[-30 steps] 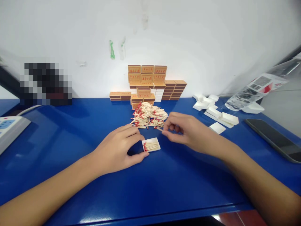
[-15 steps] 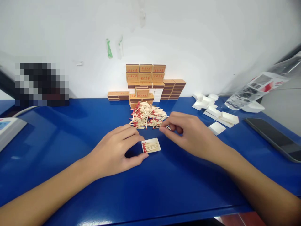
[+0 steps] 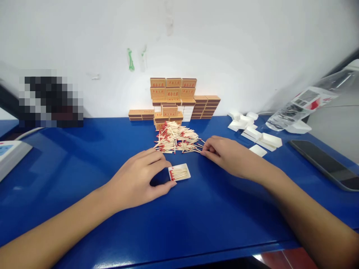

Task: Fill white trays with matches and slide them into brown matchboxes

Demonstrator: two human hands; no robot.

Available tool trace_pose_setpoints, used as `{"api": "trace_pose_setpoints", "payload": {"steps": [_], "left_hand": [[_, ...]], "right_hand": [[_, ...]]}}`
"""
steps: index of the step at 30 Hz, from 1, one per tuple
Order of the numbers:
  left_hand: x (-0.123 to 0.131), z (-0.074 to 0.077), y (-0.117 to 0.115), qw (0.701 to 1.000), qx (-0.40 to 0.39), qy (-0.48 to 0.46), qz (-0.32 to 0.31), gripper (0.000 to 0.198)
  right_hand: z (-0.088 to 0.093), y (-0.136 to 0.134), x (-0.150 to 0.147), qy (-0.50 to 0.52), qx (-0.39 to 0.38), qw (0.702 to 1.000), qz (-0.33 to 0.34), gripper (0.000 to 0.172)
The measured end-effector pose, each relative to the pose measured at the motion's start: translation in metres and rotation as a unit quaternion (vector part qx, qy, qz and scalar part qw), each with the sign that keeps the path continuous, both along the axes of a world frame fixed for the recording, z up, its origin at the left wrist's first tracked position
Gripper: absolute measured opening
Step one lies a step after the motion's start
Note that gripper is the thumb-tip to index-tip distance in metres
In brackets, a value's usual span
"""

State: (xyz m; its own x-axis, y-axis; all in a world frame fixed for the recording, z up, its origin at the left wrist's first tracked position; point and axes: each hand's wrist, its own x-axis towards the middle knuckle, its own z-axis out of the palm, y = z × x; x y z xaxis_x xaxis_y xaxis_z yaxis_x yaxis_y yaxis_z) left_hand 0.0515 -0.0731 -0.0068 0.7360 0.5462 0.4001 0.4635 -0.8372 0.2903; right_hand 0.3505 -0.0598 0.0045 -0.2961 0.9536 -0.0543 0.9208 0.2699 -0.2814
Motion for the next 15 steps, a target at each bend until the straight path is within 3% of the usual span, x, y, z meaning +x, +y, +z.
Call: {"api": "trace_pose_setpoints", "payload": {"steps": [4,8,15], "left_hand": [[-0.001,-0.002,0.002,1.000,-0.008,0.007,0.010,0.026],[0.001,-0.003,0.001,1.000,-0.014,0.016,0.020,0.025],[0.001,-0.004,0.001,0.999,-0.016,0.020,0.022,0.027]], "right_hand": [[0.004,-0.005,0.004,0.041,0.045,0.997,0.050,0.024],[0.011,-0.018,-0.013,0.087,0.057,0.988,0.115,0.020],[-0.004,-0.033,-0.043,-0.012,0.163,0.963,0.215,0.011]]}}
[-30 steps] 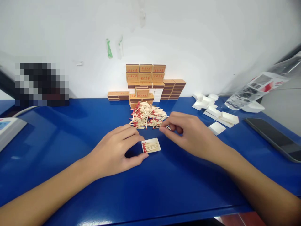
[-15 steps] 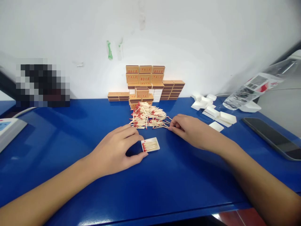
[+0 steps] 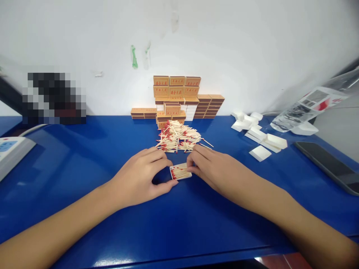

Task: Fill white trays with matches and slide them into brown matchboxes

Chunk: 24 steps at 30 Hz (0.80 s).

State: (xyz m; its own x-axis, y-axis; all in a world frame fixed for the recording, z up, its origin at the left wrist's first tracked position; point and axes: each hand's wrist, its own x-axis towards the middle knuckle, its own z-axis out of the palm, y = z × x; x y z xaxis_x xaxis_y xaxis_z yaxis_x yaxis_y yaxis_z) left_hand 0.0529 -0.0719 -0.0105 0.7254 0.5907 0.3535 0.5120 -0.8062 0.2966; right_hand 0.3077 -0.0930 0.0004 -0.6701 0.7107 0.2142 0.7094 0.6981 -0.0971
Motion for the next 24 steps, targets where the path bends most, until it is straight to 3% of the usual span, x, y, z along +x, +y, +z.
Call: {"api": "trace_pose_setpoints", "payload": {"steps": [8,18,24], "left_hand": [[0.000,0.001,0.000,1.000,0.004,-0.002,-0.007,0.026],[0.001,0.000,0.000,1.000,0.003,0.004,-0.005,0.025],[0.000,0.001,0.000,1.000,0.001,0.008,-0.004,0.026]], "right_hand": [[-0.006,0.000,-0.005,-0.032,0.049,0.998,0.013,0.023],[0.010,-0.003,-0.001,0.017,-0.032,0.999,0.015,0.016],[0.009,0.003,0.006,0.037,-0.048,0.998,0.001,0.012]]}}
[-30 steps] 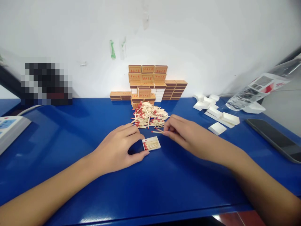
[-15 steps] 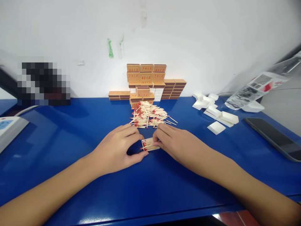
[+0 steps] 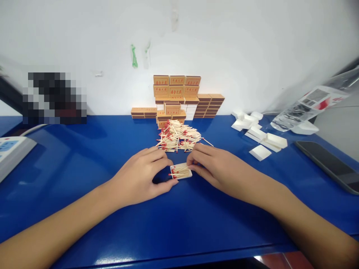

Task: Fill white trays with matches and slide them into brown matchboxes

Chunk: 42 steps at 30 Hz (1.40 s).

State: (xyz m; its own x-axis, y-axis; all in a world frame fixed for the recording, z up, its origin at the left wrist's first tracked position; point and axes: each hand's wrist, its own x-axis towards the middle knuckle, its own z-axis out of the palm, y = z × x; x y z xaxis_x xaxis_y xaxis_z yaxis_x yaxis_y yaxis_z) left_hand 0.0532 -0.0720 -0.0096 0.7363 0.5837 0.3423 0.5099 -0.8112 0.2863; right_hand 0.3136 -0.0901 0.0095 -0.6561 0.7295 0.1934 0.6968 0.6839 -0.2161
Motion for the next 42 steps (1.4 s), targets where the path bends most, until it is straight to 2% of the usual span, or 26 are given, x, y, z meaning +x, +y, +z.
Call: {"api": "trace_pose_setpoints", "payload": {"steps": [6,19,25,37,42], "left_hand": [[0.000,0.000,0.000,1.000,-0.001,0.001,-0.003,0.026],[0.001,0.000,0.000,1.000,0.008,-0.008,-0.009,0.023],[0.002,0.000,0.000,1.000,0.007,-0.005,-0.005,0.023],[0.001,0.000,0.000,1.000,0.000,-0.005,-0.012,0.018],[0.001,0.001,0.000,1.000,0.005,-0.008,-0.024,0.016]], "right_hand": [[-0.002,-0.002,-0.006,-0.014,-0.013,1.000,0.000,0.012],[-0.004,-0.004,-0.013,0.035,-0.015,0.999,-0.020,0.006],[-0.001,-0.002,-0.013,0.007,-0.019,1.000,-0.021,0.010],[0.000,-0.006,-0.022,0.118,-0.112,0.986,0.018,0.009],[0.000,-0.002,-0.027,0.108,-0.145,0.983,0.015,0.012]]}}
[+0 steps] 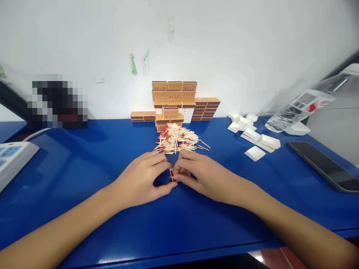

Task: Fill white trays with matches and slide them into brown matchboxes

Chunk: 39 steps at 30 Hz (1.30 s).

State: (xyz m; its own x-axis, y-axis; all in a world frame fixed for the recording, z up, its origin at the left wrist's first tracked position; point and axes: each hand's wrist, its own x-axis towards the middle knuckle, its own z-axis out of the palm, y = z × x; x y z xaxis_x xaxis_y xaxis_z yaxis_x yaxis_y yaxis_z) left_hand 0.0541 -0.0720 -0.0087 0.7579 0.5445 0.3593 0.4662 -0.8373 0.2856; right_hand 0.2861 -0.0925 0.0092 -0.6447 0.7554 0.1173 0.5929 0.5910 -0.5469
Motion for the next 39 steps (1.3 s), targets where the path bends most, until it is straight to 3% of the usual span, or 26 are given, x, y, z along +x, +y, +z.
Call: {"api": "trace_pose_setpoints", "payload": {"steps": [8,12,15,18,20,23,28,34,39], "left_hand": [[0.001,0.001,-0.003,1.000,0.013,0.005,-0.001,0.019],[0.001,0.001,-0.003,1.000,0.012,0.007,0.001,0.019],[0.000,0.001,-0.002,1.000,0.016,0.000,0.007,0.022],[-0.002,0.001,-0.001,1.000,0.012,-0.006,0.007,0.024],[-0.003,0.001,-0.001,1.000,0.008,-0.006,0.007,0.024],[-0.004,0.001,0.000,1.000,0.009,-0.008,0.008,0.024],[-0.004,0.001,0.000,1.000,0.014,-0.007,0.011,0.024],[-0.003,0.000,0.000,1.000,0.012,-0.008,0.012,0.025],[-0.003,-0.001,0.000,1.000,0.011,-0.005,0.015,0.024]], "right_hand": [[0.006,-0.001,0.006,-0.053,0.065,0.996,0.002,0.015],[0.008,0.000,0.009,-0.065,0.052,0.996,0.030,0.016],[0.007,0.013,0.027,-0.027,0.080,0.996,-0.034,0.016],[0.000,0.036,0.059,-0.041,0.151,0.973,-0.171,0.018],[-0.007,0.050,0.079,-0.083,0.128,0.967,-0.206,0.023],[-0.016,0.061,0.093,-0.091,0.070,0.972,-0.205,0.027],[-0.017,0.058,0.089,-0.107,0.031,0.976,-0.185,0.018],[-0.008,0.049,0.086,-0.091,0.053,0.980,-0.168,0.020],[0.003,0.018,0.040,-0.028,0.050,0.994,-0.093,0.017]]}}
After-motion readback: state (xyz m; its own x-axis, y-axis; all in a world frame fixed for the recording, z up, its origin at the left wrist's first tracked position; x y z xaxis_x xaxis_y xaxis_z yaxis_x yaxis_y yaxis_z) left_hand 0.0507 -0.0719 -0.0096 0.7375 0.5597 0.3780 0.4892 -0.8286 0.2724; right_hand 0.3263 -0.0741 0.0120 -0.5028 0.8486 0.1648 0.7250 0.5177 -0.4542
